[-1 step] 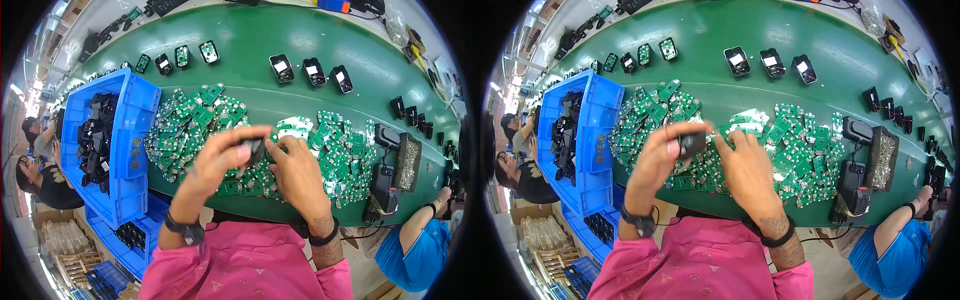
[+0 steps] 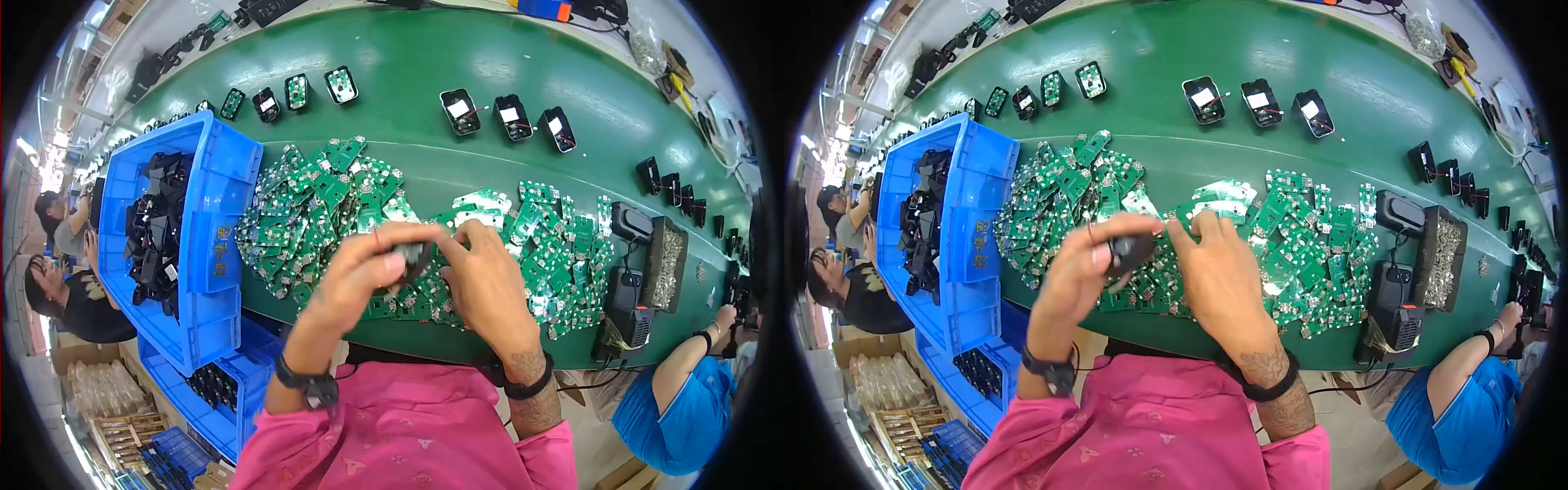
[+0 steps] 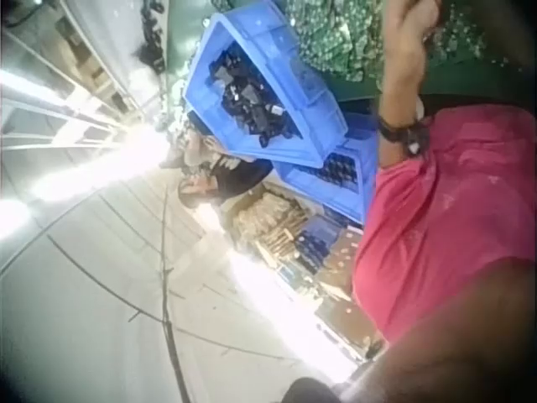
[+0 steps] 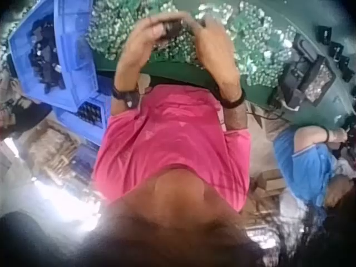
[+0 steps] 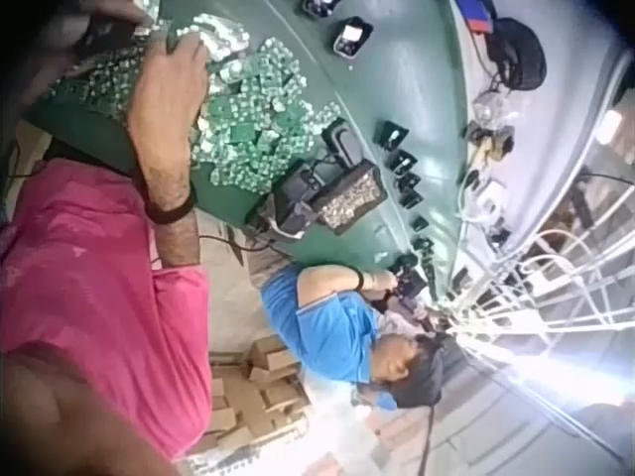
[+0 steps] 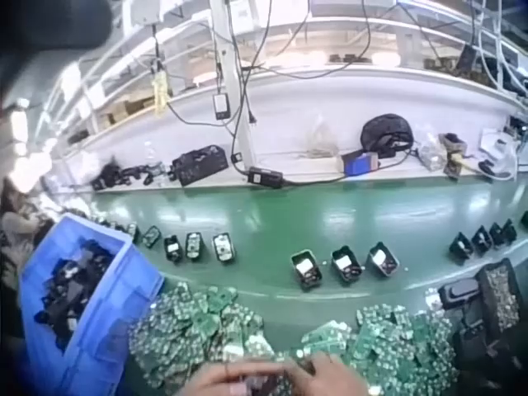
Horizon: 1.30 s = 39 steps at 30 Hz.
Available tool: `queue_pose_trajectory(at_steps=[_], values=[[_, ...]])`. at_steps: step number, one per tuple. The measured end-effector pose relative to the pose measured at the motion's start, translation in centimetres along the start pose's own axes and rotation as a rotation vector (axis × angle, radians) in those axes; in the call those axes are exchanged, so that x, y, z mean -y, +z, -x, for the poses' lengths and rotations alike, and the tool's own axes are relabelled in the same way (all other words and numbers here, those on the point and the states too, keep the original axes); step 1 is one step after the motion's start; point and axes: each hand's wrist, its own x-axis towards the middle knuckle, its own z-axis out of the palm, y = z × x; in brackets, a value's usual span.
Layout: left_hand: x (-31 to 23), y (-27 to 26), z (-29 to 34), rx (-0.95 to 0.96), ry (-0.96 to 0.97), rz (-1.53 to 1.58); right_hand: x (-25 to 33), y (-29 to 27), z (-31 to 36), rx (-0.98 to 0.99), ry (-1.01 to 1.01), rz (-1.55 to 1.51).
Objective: The person picks up a circuit board and a black plastic housing, fits the board into the housing by hand, and places the assembled unit onto the green conveyor belt.
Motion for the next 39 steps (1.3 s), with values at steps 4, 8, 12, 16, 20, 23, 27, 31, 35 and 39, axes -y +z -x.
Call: queue_pose_trajectory(at_steps=[4,8,12,16,20,23,27,31,35,39], values=[[1.8,1.1,3.4,0.061,-0.224,0.221,-0.1,-0.3,0.0,-0.065,0.048,-0.032],[2.5,1.4,4.0,0.158,-0.145,0.227,-1.5,-2.0,0.8,-0.219,0.087,-0.089],[2.6,1.2,4.3,0.295,-0.076,0.064,0.4,-4.0,2.3,-0.402,0.382,-0.665],[1.3,1.5,4.1,0.408,-0.114,-0.04,2.1,-2.6,3.3,-0.281,0.387,-0.981],[1.5,1.9,3.7,0.385,-0.198,-0.009,1.7,-1.2,4.4,-0.265,0.381,-1.06],[1.1,1.6,3.3,0.41,-0.221,-0.119,1.8,-1.1,4.9,-0.171,0.41,-1.006],[3.0,1.7,3.5,0.385,-0.277,-0.085,1.8,-1.0,5.1,-0.162,0.402,-1.077],[4.2,1.1,3.3,0.399,-0.392,-0.057,1.6,-1.5,5.2,-0.134,0.206,-0.869],[3.0,2.3,3.9,0.283,-0.304,0.208,1.6,-1.4,5.6,-0.24,0.072,-0.778],[2.4,2.3,4.0,0.26,-0.281,0.359,0.9,-2.4,6.5,-0.208,0.011,-0.656]])
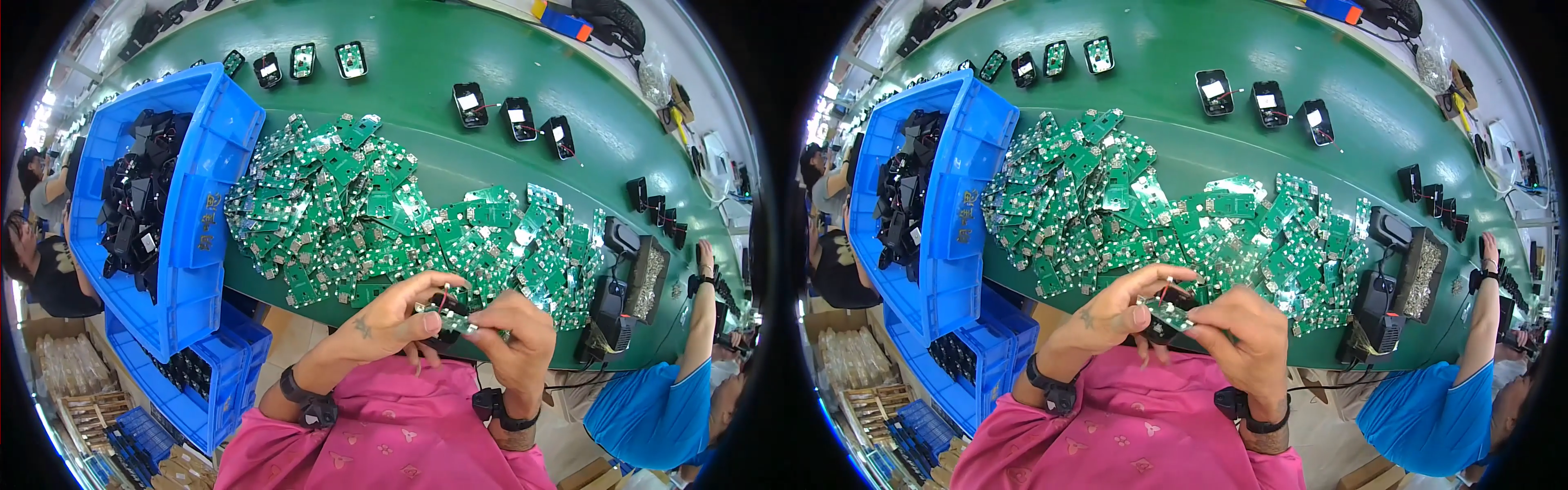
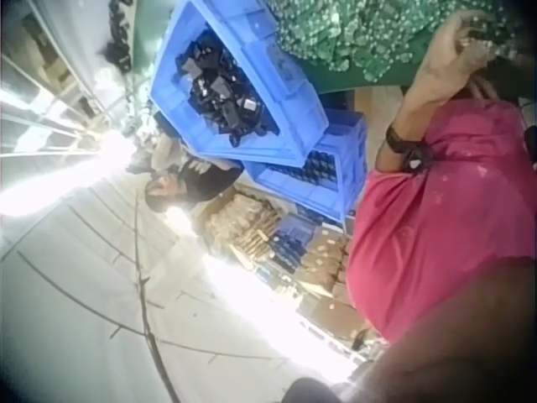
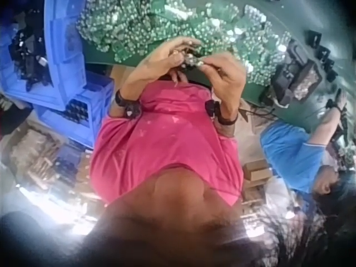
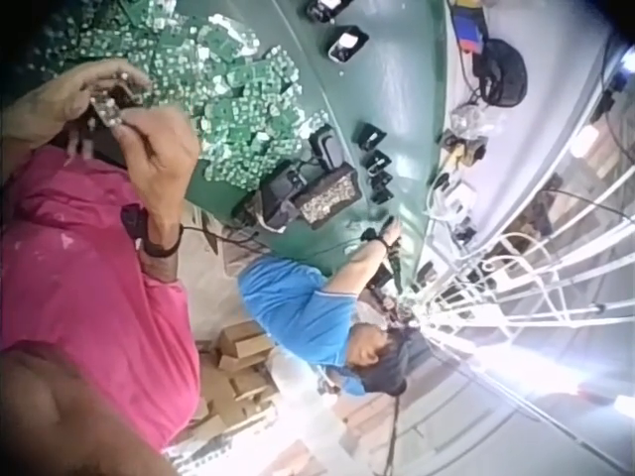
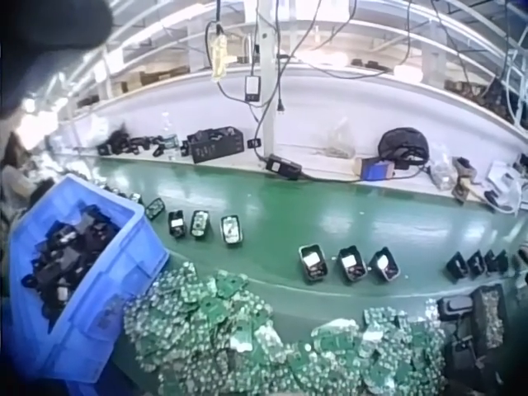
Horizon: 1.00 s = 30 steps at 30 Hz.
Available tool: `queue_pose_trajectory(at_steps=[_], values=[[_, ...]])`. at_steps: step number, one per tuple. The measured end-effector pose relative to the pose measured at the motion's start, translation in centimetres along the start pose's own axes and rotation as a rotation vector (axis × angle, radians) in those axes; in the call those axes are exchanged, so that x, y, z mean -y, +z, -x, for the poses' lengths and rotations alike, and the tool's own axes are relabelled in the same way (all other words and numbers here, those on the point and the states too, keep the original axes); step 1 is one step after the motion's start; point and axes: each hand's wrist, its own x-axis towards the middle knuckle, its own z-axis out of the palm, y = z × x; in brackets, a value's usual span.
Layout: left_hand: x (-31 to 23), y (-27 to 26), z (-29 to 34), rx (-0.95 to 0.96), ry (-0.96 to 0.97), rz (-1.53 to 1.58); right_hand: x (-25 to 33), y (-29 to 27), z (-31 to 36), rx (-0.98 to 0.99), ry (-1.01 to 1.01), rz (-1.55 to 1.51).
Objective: The person picks up a circuit board and a black plastic housing, fits the board into the housing by hand, and places the assembled unit onto the green conveyor belt.
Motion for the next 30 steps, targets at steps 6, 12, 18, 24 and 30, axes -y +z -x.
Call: queue_pose_trajectory(at_steps=[6,12,18,24,30], values=[[-0.5,0.6,0.1,-0.013,-0.05,-0.027,-0.7,-0.3,0.2,0.099,-0.188,0.107],[1.1,0.9,-0.3,-0.156,0.033,0.113,-1.3,-0.5,0.1,0.043,-0.193,0.076],[0.4,2.1,-0.5,-0.255,0.119,-0.081,-1.0,0.5,0.9,-0.169,0.056,0.097],[0.7,2.6,-0.5,-0.335,0.118,-0.545,1.6,2.2,1.7,-0.073,0.32,-0.246],[0.8,2.8,-0.6,-0.322,0.152,-0.569,1.2,2.9,1.5,-0.062,0.439,-0.442]])
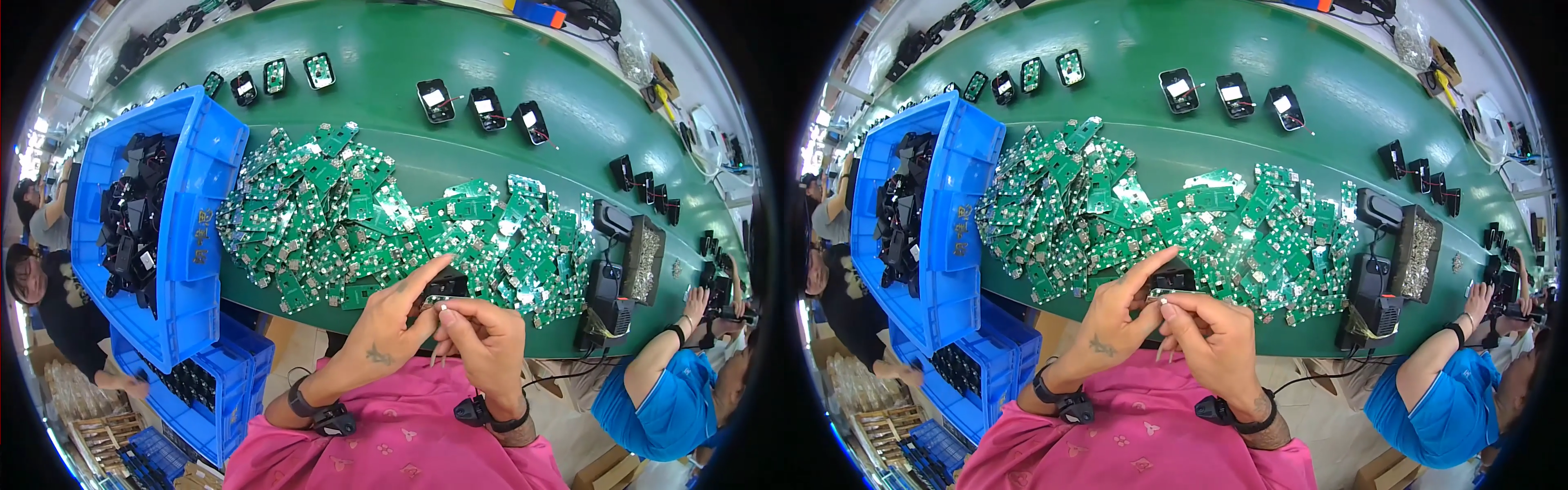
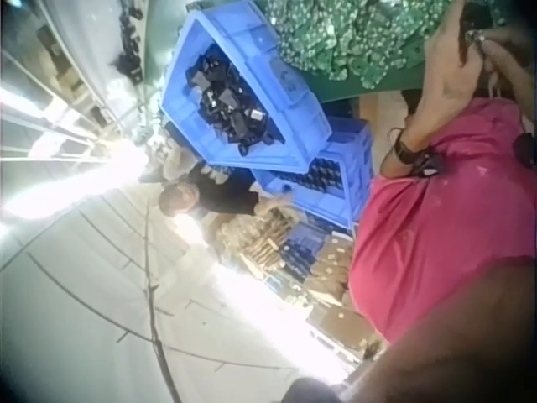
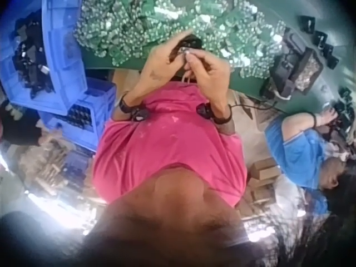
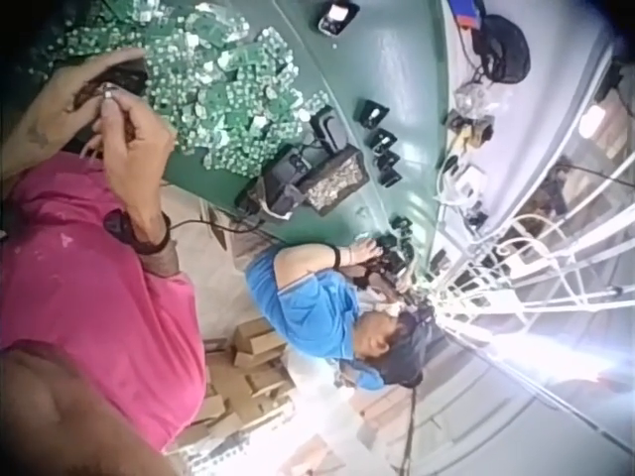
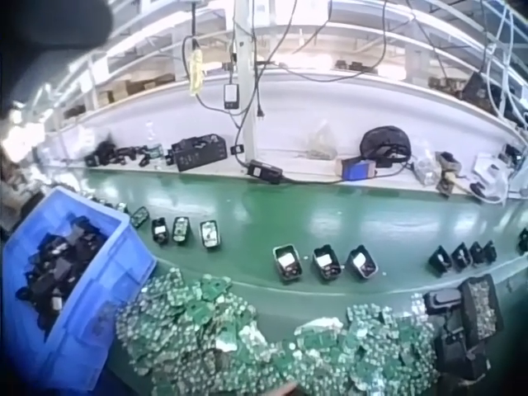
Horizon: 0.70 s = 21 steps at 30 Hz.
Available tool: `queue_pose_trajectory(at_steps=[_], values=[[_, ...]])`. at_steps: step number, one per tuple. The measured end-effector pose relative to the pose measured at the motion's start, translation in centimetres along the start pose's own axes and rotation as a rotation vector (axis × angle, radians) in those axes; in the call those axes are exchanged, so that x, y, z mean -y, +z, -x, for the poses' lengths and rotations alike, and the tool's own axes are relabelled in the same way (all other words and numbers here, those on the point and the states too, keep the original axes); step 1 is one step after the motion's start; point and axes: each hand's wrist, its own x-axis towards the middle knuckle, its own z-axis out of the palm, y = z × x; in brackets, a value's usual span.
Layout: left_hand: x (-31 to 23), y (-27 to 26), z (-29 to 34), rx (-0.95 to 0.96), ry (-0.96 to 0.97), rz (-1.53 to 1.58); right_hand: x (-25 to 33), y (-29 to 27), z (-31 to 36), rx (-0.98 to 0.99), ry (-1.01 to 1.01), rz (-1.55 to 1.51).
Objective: The person picks up a circuit board and a black plastic housing, fits the board into the housing by hand, and places the assembled unit onto the green conveyor belt.
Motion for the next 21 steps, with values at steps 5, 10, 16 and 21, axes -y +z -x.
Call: queue_pose_trajectory(at_steps=[5,10,16,21], values=[[0.1,0.3,0.0,-0.071,0.064,0.053,-1.6,0.4,-0.1,-0.141,-0.271,0.238],[-0.5,0.2,0.1,-0.132,0.057,0.203,-1.5,-0.1,-1.0,-0.24,-0.558,0.656],[-0.5,-0.3,0.5,-0.114,0.143,0.016,0.3,-1.0,-1.7,0.0,-0.491,0.579],[-0.7,-0.4,0.5,-0.107,0.204,-0.186,0.5,-1.2,-1.8,0.018,-0.426,0.55]])
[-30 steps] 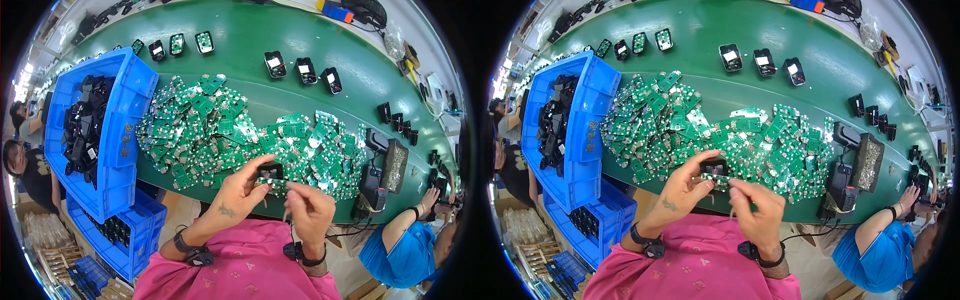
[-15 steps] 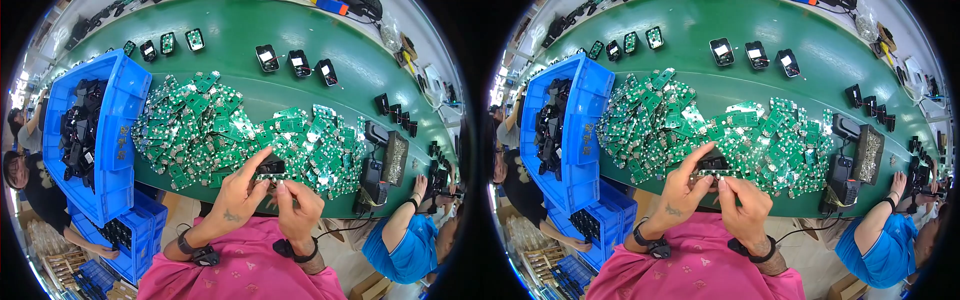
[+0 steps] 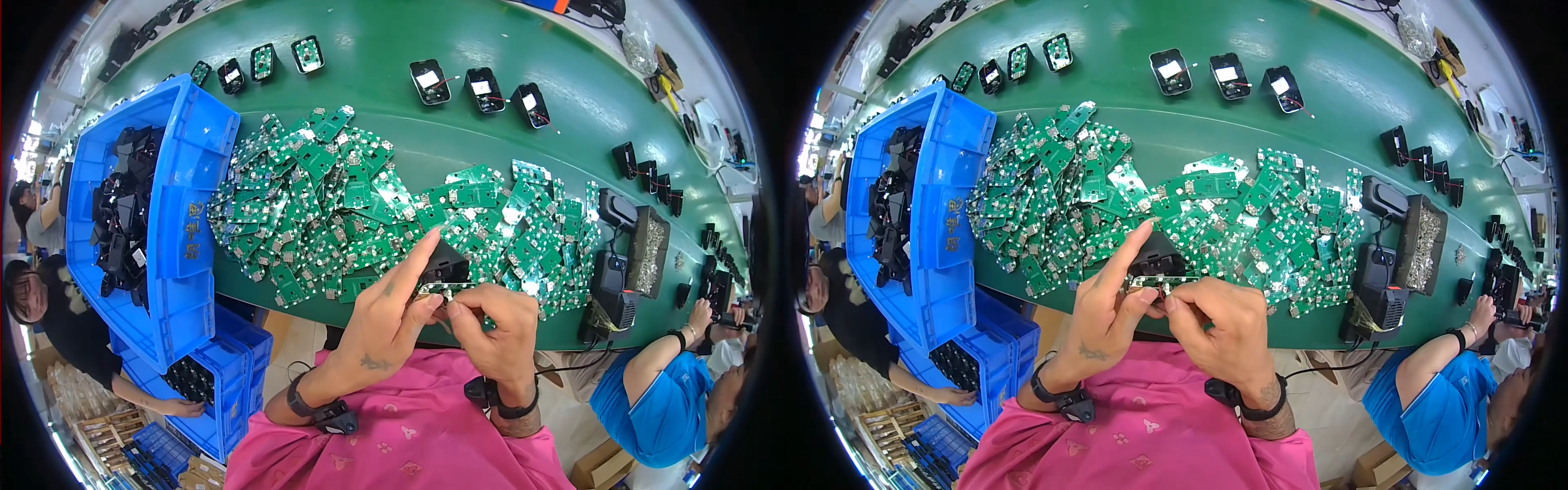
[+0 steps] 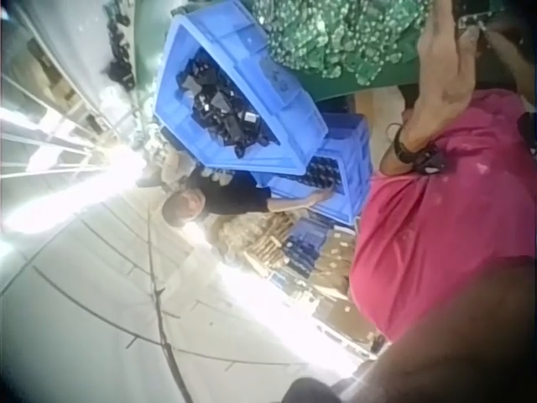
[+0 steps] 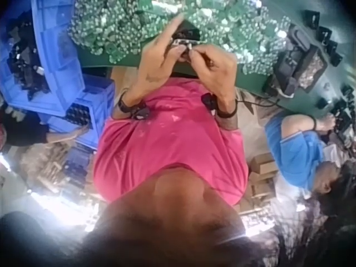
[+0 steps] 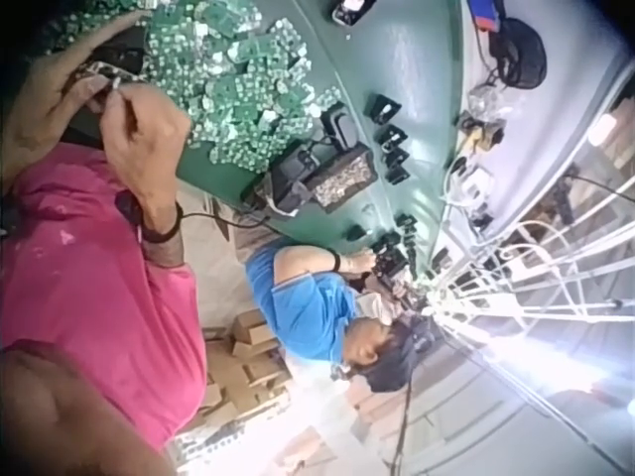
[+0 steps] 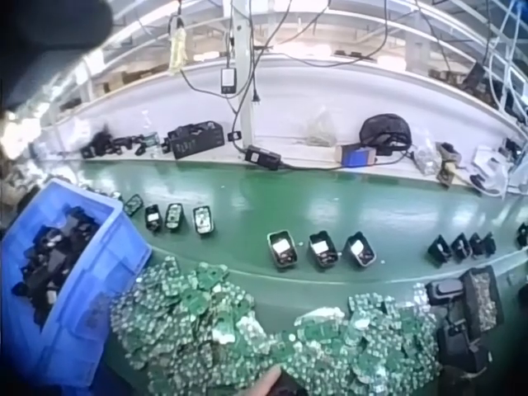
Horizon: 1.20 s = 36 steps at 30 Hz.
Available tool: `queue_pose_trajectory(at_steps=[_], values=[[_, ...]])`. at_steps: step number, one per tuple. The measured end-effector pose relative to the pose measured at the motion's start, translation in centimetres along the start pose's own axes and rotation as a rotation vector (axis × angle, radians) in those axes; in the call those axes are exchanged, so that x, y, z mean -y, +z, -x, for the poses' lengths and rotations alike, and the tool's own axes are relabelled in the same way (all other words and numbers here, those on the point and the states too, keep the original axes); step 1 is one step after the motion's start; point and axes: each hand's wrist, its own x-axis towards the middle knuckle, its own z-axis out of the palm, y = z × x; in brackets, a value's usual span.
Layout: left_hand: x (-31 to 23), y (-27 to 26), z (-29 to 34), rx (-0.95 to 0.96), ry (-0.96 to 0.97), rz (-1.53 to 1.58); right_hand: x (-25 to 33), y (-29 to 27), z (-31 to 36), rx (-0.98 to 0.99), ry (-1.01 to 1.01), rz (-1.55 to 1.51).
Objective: The person picks up a circuit board and a black plastic housing, fits the board into the housing by hand, and places the assembled unit onto the green conveyor belt.
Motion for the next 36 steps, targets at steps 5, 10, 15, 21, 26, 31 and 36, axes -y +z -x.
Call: queue_pose_trajectory(at_steps=[5,10,15,21,26,31,36], values=[[-0.7,0.1,0.2,0.025,-0.098,0.135,0.1,-0.3,0.0,0.022,0.068,-0.067],[-0.4,0.3,0.0,0.015,-0.052,0.115,-0.4,-0.5,-0.2,0.048,0.044,-0.085],[0.5,0.7,-0.2,-0.095,0.228,-0.183,-0.3,-0.5,-0.1,0.044,0.069,-0.064],[0.4,0.8,0.3,-0.095,0.271,-0.337,0.3,0.2,-0.1,0.0,0.05,0.052],[0.0,1.0,0.2,-0.11,0.169,-0.35,-0.4,1.4,0.0,-0.068,-0.039,0.121],[0.4,0.0,0.2,-0.103,-0.006,-0.049,0.5,1.4,0.2,-0.131,0.044,0.094],[1.3,-0.6,0.6,-0.016,-0.074,0.356,-0.6,1.8,0.4,-0.019,0.368,-0.307]])
